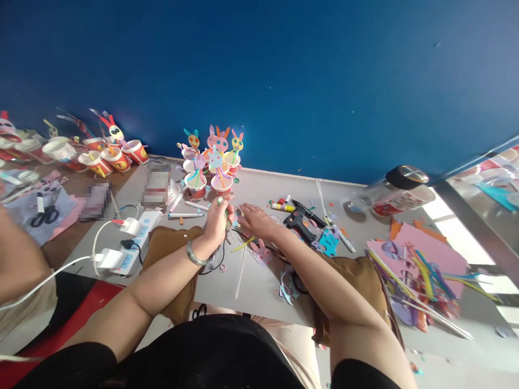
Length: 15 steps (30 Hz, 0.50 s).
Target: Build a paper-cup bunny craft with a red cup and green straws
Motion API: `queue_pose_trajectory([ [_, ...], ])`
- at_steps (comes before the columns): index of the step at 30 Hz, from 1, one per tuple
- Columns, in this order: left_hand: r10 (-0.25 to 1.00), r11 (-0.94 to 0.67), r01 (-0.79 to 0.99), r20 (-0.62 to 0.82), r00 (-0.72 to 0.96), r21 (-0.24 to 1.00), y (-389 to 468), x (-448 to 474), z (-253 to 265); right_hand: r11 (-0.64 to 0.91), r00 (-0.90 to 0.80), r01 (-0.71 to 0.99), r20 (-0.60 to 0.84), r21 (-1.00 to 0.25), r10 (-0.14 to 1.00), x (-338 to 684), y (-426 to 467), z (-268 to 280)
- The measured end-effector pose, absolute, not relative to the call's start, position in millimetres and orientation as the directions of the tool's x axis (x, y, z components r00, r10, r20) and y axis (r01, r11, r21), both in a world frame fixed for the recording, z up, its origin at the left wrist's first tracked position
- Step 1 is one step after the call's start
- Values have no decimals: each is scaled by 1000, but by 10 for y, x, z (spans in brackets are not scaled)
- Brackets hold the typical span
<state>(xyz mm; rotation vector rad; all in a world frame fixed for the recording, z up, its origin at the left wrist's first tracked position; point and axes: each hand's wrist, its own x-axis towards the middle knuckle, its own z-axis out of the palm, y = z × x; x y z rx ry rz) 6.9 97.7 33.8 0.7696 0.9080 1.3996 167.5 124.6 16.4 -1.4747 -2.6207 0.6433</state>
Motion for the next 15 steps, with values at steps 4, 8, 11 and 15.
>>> queue_pose_trajectory([
  [4, 997, 20, -468, -54, -60, 884, 998, 71, 292, 478, -575, 769, -133, -425, 807, 1528, 1218, 58],
  [8, 998, 8, -470, -36, -51, 883, 995, 80, 278, 488, -646, 684, -140, -542, 751, 1729, 1096, 43],
  [11, 997, 37, -465, -63, -41, 884, 989, 82, 272, 268, -332, 852, -69, -451, 941, 2160, 1346, 75],
  [15, 995, 64, -453, -90, -38, 889, 996, 95, 248, 48, -46, 940, 14, -336, 999, 2845, 1934, 128],
])
